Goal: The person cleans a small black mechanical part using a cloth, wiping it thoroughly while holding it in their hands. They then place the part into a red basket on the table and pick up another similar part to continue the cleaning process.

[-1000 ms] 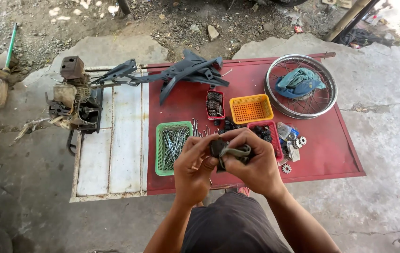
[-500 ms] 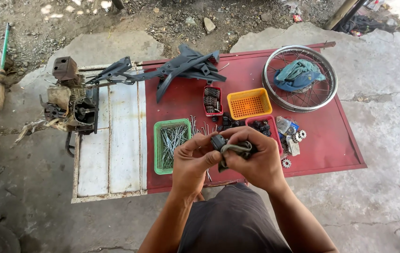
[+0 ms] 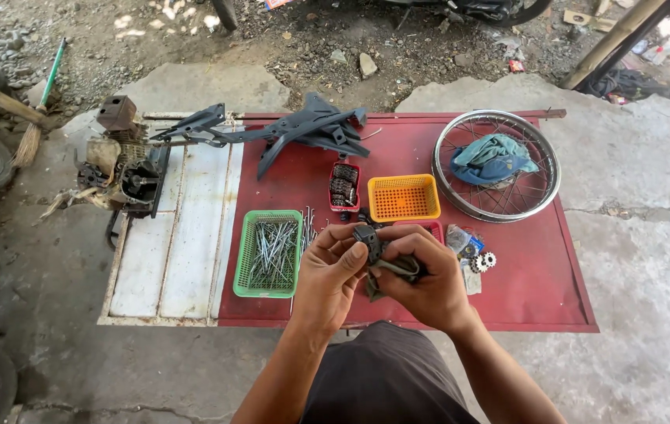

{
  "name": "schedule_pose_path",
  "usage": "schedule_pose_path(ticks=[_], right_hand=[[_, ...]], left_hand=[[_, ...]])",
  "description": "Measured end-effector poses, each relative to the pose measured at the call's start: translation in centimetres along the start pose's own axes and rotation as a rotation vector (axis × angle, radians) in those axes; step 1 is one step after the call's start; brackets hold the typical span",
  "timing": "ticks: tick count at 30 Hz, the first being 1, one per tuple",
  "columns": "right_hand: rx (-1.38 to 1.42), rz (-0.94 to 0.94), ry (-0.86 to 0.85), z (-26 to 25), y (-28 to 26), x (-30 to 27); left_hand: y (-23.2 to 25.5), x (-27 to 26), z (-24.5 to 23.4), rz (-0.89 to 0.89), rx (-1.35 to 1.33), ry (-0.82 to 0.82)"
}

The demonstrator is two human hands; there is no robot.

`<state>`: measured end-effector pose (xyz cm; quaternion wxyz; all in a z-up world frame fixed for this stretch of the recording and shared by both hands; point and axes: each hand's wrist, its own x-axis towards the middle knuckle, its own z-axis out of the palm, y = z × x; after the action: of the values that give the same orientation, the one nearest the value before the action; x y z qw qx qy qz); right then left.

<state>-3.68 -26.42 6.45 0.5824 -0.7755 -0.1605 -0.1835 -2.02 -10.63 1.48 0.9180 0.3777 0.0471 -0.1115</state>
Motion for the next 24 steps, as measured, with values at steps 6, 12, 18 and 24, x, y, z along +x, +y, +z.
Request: schedule_pose_path(ticks=[6, 12, 18, 24], right_hand=[[0.082, -0.041, -0.040, -4.4, 0.3, -0.1], [0.053, -0.060, -0.097, -5.0, 1.2, -0.2], [-0.013, -0.133, -0.053, -3.4, 1.3, 0.8], [-0.021, -0.199, 0.041, 0.6, -0.2, 2.4]], left_hand=[[-1.5, -1.9, 4.1, 0.048, 0.079, -0.038], [-1.1, -3.1, 5.8, 0.113, 0.345, -0.012], [-0.7, -1.9, 4.6, 0.081, 0.257, 0.035], [3.1, -0.9, 1.9, 0.107, 0.267, -0.031]])
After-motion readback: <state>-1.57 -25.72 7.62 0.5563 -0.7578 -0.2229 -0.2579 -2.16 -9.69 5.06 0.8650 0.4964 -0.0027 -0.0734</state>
